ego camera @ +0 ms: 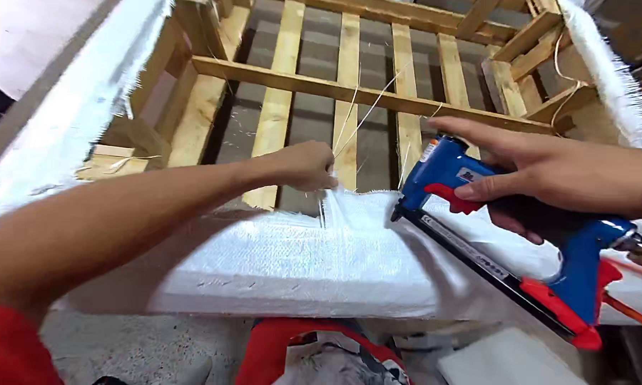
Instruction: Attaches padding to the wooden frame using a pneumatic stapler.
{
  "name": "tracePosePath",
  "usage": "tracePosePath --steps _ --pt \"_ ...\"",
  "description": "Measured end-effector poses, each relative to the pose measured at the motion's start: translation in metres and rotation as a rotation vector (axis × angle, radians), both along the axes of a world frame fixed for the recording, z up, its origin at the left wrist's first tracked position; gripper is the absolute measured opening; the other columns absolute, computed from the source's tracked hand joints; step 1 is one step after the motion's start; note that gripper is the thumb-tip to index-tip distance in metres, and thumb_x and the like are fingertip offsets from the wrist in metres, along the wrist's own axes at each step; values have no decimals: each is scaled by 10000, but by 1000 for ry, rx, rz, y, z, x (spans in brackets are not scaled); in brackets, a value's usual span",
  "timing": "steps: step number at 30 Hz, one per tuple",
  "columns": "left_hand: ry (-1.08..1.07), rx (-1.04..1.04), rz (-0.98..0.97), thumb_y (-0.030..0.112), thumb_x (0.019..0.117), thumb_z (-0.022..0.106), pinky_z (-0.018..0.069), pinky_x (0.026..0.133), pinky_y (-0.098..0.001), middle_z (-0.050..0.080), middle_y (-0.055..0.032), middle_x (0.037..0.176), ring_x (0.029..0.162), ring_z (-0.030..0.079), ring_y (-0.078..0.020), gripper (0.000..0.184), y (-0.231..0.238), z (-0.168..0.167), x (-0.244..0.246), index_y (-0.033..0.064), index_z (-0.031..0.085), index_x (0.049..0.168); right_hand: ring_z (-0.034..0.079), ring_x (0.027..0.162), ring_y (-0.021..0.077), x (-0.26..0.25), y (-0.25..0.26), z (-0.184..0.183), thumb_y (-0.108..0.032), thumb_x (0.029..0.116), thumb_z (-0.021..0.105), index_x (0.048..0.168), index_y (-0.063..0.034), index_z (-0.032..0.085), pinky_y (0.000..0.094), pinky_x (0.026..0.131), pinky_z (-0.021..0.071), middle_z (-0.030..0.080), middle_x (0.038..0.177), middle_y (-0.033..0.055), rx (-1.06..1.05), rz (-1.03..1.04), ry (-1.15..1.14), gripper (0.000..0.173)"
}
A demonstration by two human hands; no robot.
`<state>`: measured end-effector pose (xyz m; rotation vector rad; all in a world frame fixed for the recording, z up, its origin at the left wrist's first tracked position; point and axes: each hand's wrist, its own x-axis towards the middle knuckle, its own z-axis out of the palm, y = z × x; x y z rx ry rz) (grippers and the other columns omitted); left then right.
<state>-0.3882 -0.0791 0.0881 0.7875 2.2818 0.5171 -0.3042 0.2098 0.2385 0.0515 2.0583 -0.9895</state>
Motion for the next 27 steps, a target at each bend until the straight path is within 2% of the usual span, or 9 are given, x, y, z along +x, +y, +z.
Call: tracePosePath --steps 2,4,7,9,13,18,23,25,27 --pt "44 -5 -57 354 999 663 514 586 -468 573 -59 678 634 594 -227 328 -17 -16 -7 79 650 822 620 468 318 -28 -14 -9 -98 1060 528 1604 -497 179 488 423 586 682 1091 211 -14 -3 -155 760" --pt "-2 31 -59 344 1006 638 499 550 -440 556 -36 656 604 579 -200 309 -29 -33 -6 107 628 809 617 468 300 -50 -25 -19 -85 1063 516 1609 -485 182 464 419 579 687 1085 205 -27 34 -267 754" --pt "-60 54 -48 319 1009 617 490 534 -414 547 -19 665 595 567 -182 276 -30 -34 -6 126 610 812 611 467 270 -74 -41 -36 -88 1054 533 1603 -461 189 416 415 569 688 1006 204 -21 118 -428 747" --pt "-86 17 -62 305 968 628 495 529 -448 559 -30 666 604 581 -206 255 -26 -40 -1 125 617 788 611 470 271 -82 -53 -43 -102 1045 557 1591 -450 201 426 417 570 668 966 210 -10 159 -503 738" --pt "-149 -51 -78 274 912 654 484 505 -466 564 -50 651 589 585 -226 227 -18 -44 0 118 615 751 619 476 289 -93 -80 -44 -89 1035 579 1601 -451 188 441 424 578 668 977 224 -23 182 -510 777" --pt "-215 -91 -139 266 948 641 481 518 -436 556 -35 651 588 574 -205 223 -15 -46 -3 120 626 781 620 495 266 -99 -92 -46 -73 1037 565 1602 -487 182 417 431 577 676 1040 214 -55 213 -519 799" --pt "-241 -117 -157 269 972 637 486 531 -442 559 -41 661 595 567 -205 237 -15 -45 -10 119 632 788 624 501 250 -101 -90 -55 -58 1043 553 1612 -444 189 413 416 578 666 1069 206 -160 227 -512 778" --pt "-269 -107 -145 264 987 640 485 561 -431 566 -30 687 624 568 -192 215 -16 -45 -12 125 640 823 620 503 248 -99 -88 -61 -55 1046 546 1610 -446 182 405 418 575 660 1056 210 -182 233 -511 777" --pt "-354 -34 -87 272 1006 649 541 689 -427 647 -29 847 756 633 -172 149 -18 -48 -16 124 662 992 624 495 261 -96 -80 -57 -52 1045 550 1607 -445 193 418 416 578 671 1048 209 -188 239 -473 774"
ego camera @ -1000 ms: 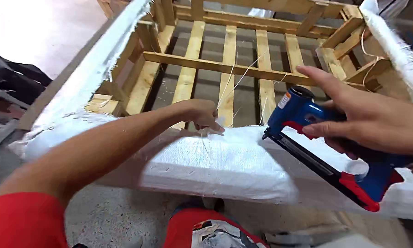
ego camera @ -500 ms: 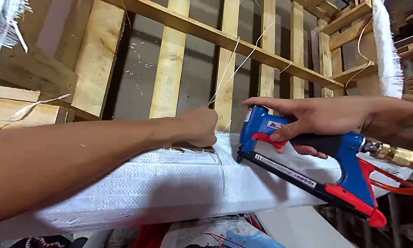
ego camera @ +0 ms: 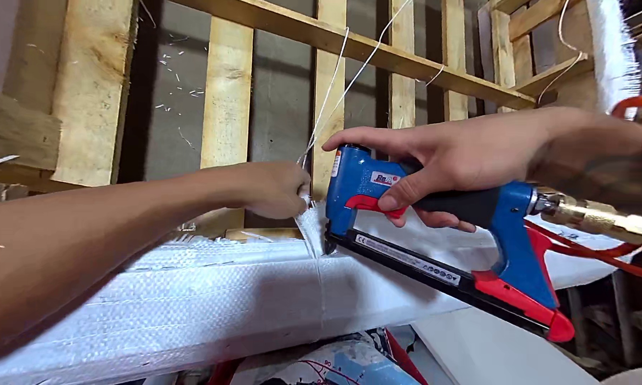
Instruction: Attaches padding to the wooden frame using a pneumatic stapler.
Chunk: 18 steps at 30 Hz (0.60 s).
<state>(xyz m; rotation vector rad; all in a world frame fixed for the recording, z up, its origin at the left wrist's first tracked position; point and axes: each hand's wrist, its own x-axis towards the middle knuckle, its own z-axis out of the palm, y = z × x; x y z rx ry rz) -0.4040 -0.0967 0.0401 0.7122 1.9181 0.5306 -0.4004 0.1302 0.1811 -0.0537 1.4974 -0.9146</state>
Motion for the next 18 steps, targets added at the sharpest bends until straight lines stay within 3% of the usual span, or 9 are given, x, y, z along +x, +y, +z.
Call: tracePosePath --steps 1,2,4,6,8,10,12,15,18 --pt "-78 58 55 298 1017 645 585 792 -418 694 -33 991 870 685 -159 205 1 -2 -3 128 658 1131 623 491 264 1 8 6 -38 1041 546 1613 -450 186 424 418 581 676 1054 203 -9 3 40 791" --pt "-173 132 124 359 1023 638 596 817 -391 711 -43 1064 908 699 -149 311 6 -5 -4 125 650 1227 625 484 264 2 19 14 -22 1032 549 1618 -449 186 430 411 585 682 1063 191 -10 0 98 810" --pt "-340 194 185 534 996 612 582 792 -403 717 -79 1049 904 692 -169 508 31 -5 2 104 673 1259 625 477 262 7 48 32 -50 1026 571 1614 -451 187 440 382 578 686 1068 153 39 -8 200 809" --pt "-399 166 115 643 949 600 587 741 -431 712 -100 928 827 695 -183 628 67 3 14 46 685 1124 634 465 298 13 73 51 -100 1017 616 1591 -456 219 482 379 578 710 1035 153 184 -34 298 783" --pt "-359 161 46 658 945 599 578 749 -495 701 -128 880 807 692 -223 666 105 9 26 5 686 1042 637 460 320 22 91 69 -133 1017 629 1579 -471 233 520 385 581 707 1066 168 283 -76 360 766" --pt "-281 240 10 573 991 593 560 712 -482 669 -120 837 764 663 -221 572 135 9 33 9 683 1017 647 468 308 30 103 87 -176 1026 639 1583 -483 212 514 399 593 704 1104 164 315 -89 325 766" --pt "-114 354 4 413 1030 601 536 608 -465 625 -104 726 653 622 -225 425 156 0 35 22 677 883 655 486 288 42 115 96 -177 1035 629 1597 -469 188 483 415 607 703 1120 159 305 -118 259 771" --pt "13 425 130 344 1053 555 492 552 -453 570 -76 648 599 581 -222 432 171 -5 34 60 641 740 639 477 307 60 129 77 -71 1049 540 1614 -432 204 482 413 586 701 1095 211 223 -251 193 749" --pt "39 350 100 346 1053 540 521 588 -492 603 -79 691 653 619 -244 405 176 -10 38 83 649 765 619 463 309 56 127 52 -33 1045 523 1608 -446 201 469 400 571 689 1046 205 247 -249 128 769"
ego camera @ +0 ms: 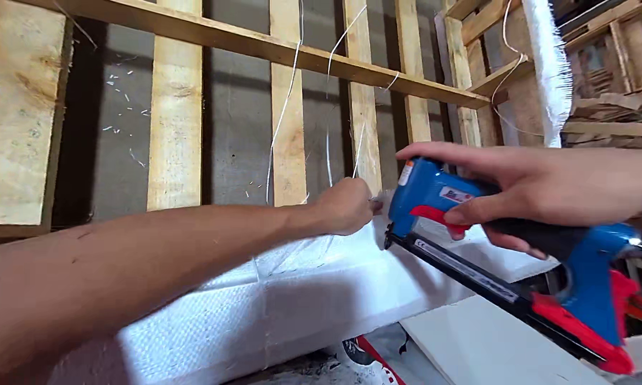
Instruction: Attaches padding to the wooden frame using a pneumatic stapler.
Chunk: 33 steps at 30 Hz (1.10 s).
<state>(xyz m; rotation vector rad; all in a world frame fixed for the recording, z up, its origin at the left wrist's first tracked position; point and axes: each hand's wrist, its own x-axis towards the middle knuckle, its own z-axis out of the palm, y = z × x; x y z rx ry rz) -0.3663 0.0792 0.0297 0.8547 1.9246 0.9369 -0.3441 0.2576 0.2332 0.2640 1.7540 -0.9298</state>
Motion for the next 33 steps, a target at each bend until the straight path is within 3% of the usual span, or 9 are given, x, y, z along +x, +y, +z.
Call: tracePosePath --steps 6,11,21,24,27,30,33 --pt "127 -58 -199 428 1087 440 542 618 -496 609 -64 748 718 644 -244 444 -2 -19 9 119 657 853 616 459 280 -24 17 -7 -91 1032 593 1604 -471 201 430 415 576 704 1034 191 76 93 -88 791" --pt "134 -87 -171 436 1085 425 527 604 -488 593 -57 734 709 632 -240 449 -2 -16 9 133 637 830 642 498 291 -20 22 -8 -58 1022 599 1615 -465 177 417 441 584 706 1090 208 106 94 -113 834" --pt "63 -55 -232 415 1078 455 521 608 -483 598 -57 725 697 624 -233 433 -3 -28 14 129 655 824 608 466 265 -26 -14 -20 -39 1026 563 1603 -450 181 400 419 567 667 1009 228 79 120 -197 805" --pt "61 -18 -232 350 1057 517 532 632 -479 622 -52 757 732 642 -226 327 -4 -35 14 136 673 866 610 480 252 -32 -23 -25 -29 1022 565 1597 -452 209 386 427 569 665 1024 220 44 105 -222 798" --pt "18 0 -187 239 932 686 562 697 -490 680 -45 845 808 680 -219 93 -9 -32 16 151 690 961 613 491 233 -38 -34 -28 -27 1021 559 1601 -478 193 365 433 567 668 1050 218 -30 103 -253 821" --pt "38 216 -177 236 897 756 557 849 -459 705 -46 1014 965 684 -184 248 -18 -47 19 136 689 1114 607 490 226 -44 -44 -31 -26 1027 553 1602 -481 184 357 427 563 658 1037 211 -75 135 -259 821" --pt "210 474 -205 235 797 818 535 946 -485 712 -109 1108 1084 669 -244 389 -14 -101 27 78 709 1135 616 494 242 -42 -55 -38 -18 1015 572 1610 -483 174 372 421 567 664 1057 221 -131 94 -255 854"
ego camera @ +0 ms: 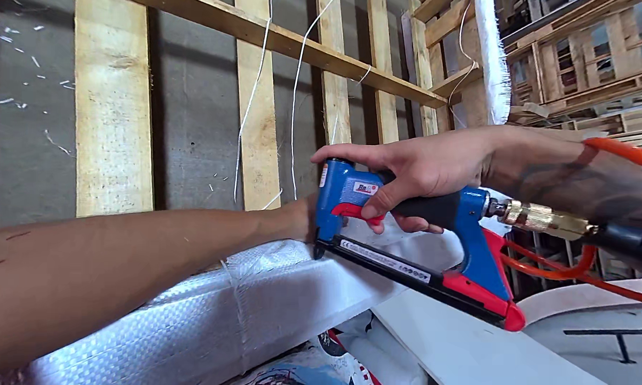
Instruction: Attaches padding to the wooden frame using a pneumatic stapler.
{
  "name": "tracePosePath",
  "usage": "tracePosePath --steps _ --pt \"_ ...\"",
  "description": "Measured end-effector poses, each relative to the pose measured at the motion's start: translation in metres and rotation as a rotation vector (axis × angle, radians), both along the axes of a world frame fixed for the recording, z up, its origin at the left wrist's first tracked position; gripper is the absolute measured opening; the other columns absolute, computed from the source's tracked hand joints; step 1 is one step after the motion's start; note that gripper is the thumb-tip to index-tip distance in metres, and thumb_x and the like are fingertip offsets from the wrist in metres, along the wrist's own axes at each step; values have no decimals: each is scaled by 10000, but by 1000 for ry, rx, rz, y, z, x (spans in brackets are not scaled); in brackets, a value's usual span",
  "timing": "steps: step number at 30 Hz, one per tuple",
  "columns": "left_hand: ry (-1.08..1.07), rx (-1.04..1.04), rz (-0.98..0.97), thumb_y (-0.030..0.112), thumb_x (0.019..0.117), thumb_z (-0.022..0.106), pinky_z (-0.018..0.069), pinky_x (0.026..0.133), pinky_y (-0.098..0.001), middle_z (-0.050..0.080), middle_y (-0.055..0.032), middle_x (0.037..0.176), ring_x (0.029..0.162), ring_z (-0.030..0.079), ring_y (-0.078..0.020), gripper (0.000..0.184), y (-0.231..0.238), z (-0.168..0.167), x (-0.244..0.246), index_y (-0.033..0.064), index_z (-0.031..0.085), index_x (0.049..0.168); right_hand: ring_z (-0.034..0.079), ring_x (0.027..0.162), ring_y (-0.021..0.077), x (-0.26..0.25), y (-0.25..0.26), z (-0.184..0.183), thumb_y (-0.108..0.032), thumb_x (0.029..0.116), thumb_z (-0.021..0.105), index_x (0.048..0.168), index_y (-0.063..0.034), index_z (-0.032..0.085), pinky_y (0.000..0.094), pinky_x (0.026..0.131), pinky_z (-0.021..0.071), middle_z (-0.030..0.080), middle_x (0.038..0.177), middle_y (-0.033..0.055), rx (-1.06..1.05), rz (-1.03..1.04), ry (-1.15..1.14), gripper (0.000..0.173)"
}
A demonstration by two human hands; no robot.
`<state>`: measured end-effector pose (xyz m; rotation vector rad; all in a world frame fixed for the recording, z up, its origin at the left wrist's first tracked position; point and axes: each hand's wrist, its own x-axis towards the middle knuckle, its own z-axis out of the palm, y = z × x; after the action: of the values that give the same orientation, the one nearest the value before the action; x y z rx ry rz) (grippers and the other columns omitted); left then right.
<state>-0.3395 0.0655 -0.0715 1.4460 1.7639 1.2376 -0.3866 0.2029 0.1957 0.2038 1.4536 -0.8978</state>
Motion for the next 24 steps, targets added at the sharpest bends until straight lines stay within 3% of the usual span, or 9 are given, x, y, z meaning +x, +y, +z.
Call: tracePosePath --steps 2,5,7,10,13,17,20,22,24 --pt "11 58 -20 257 786 831 516 978 -473 704 -120 1128 1112 655 -247 422 0 -11 0 64 703 1139 616 493 249 1 -5 -3 5 997 569 1604 -455 197 378 410 559 662 1048 223 -10 -7 11 847" --pt "-109 74 10 214 787 818 565 893 -414 727 -60 1021 994 686 -167 325 0 6 -5 86 725 1070 611 479 248 -4 -1 5 -6 1005 573 1607 -458 206 392 402 562 673 1049 213 -2 46 56 837" --pt "-235 -180 15 194 927 718 579 812 -433 710 -42 933 895 688 -164 124 -3 37 -11 106 716 1014 603 464 253 -9 9 14 -20 1016 566 1601 -463 215 407 402 565 676 1045 213 49 62 72 813" --pt "-283 -434 17 323 1038 577 545 676 -477 662 -48 786 760 660 -202 267 4 55 -16 132 703 898 613 473 262 -11 21 18 -35 1019 564 1600 -466 216 411 408 567 676 1039 214 113 63 51 803" --pt "-247 -452 -5 299 1048 544 552 697 -467 673 -40 815 784 667 -191 257 4 56 -18 143 719 943 616 489 245 -5 25 10 -28 1028 545 1602 -482 197 379 429 568 678 1048 211 118 64 -6 810" --pt "-271 -466 -7 300 1070 529 523 644 -429 633 -40 757 720 634 -182 311 4 66 -22 119 692 877 633 510 274 -3 33 15 -24 1029 548 1615 -516 123 417 448 589 669 1100 215 96 49 49 875" --pt "-246 -494 -18 253 1072 512 516 632 -425 619 -44 744 704 620 -189 304 6 66 -21 118 681 858 626 492 282 -1 40 22 -4 1020 552 1615 -503 129 436 430 585 666 1074 223 96 -5 100 884" --pt "-251 -498 -15 269 1066 525 513 627 -432 623 -41 737 700 623 -189 302 6 64 -19 125 690 858 630 506 274 1 41 18 -2 1020 547 1616 -494 137 423 446 590 663 1116 227 70 -11 74 875" --pt "-251 -477 4 303 1059 540 533 653 -441 650 -28 767 736 647 -175 278 6 61 -18 145 706 902 620 497 253 6 37 10 -2 1011 553 1612 -469 161 397 430 576 667 1060 216 45 18 38 856"
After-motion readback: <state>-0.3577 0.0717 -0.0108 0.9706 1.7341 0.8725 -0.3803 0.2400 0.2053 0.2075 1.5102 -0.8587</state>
